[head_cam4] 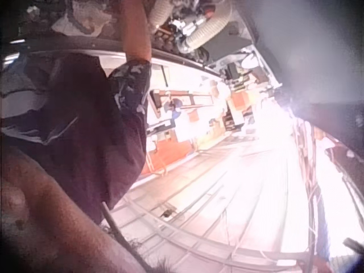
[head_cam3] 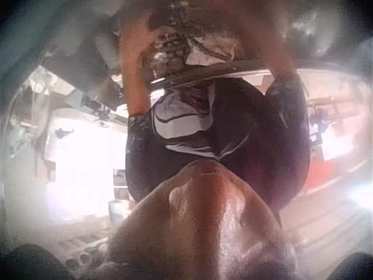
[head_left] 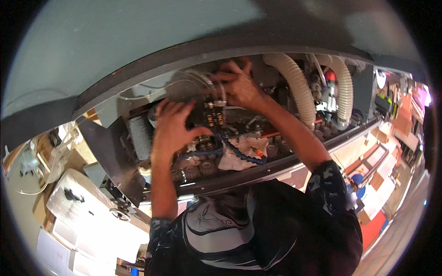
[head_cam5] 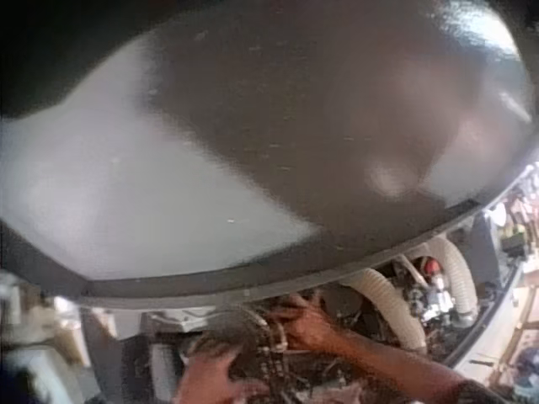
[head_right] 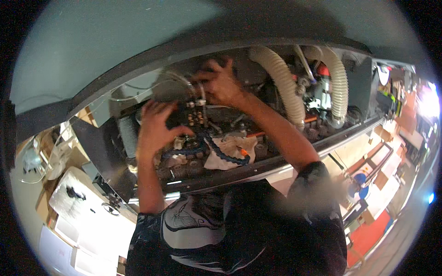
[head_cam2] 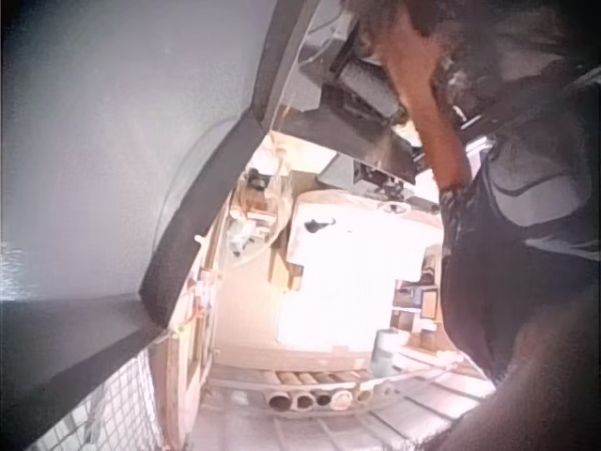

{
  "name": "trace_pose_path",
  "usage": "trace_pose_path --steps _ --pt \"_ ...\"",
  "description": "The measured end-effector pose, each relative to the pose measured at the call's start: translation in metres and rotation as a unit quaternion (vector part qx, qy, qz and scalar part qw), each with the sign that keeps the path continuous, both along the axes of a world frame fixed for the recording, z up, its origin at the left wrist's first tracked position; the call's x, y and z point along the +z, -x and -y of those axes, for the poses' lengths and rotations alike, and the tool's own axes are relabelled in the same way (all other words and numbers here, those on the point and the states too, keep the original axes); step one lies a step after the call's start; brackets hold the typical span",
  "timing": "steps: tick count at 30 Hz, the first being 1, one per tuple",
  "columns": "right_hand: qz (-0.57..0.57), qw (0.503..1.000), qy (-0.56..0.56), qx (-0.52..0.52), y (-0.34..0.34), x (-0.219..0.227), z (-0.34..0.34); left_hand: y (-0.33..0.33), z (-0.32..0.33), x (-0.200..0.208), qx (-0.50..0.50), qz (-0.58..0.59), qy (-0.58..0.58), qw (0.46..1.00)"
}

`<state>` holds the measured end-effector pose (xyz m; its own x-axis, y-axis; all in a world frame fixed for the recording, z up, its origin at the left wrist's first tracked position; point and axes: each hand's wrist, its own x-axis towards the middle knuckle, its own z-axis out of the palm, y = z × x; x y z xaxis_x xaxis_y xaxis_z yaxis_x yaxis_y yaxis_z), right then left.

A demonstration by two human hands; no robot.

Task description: The person assembles a small electronic component, likely a solenoid valve, by attaching a flexible blue air hose and securing it with a metal clamp. They then connect a wire to the component and place the assembly into a larger machine.

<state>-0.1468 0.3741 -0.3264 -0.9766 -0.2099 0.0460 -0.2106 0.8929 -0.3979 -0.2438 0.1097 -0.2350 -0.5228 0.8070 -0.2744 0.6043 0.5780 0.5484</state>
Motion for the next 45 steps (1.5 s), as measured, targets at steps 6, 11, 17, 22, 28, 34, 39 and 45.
trace_pose_path --steps 6,11,17,22,28,34,39,45 --pt "0.024 0.999 0.041 0.024 0.015 0.004 0.012 0.023 0.011 -0.024 0.105 -0.012 -0.025 0.994" --pt "0.012 0.999 0.036 0.017 0.016 -0.007 0.012 0.006 -0.017 -0.03 0.125 -0.043 0.051 0.99" --pt "0.01 0.999 0.038 0.025 0.016 -0.008 0.01 -0.001 -0.016 -0.04 0.158 -0.02 0.017 0.987" --pt "0.023 0.999 0.024 0.029 0.016 -0.009 0.009 -0.003 -0.016 -0.036 0.151 -0.033 0.017 0.988" --pt "0.022 0.999 0.022 0.037 0.017 -0.007 0.006 -0.005 -0.013 -0.041 0.134 -0.072 0.027 0.988" --pt "0.011 0.999 0.026 0.034 0.016 -0.012 0.008 -0.001 -0.012 -0.04 0.136 -0.036 0.001 0.99" --pt "0.031 0.999 0.001 0.006 0.015 -0.009 0.01 0.001 -0.01 -0.046 0.125 -0.041 0.011 0.991" --pt "0.027 0.998 0.044 0.042 0.021 -0.001 0.006 0.002 -0.011 -0.039 0.136 -0.025 0.021 0.99"
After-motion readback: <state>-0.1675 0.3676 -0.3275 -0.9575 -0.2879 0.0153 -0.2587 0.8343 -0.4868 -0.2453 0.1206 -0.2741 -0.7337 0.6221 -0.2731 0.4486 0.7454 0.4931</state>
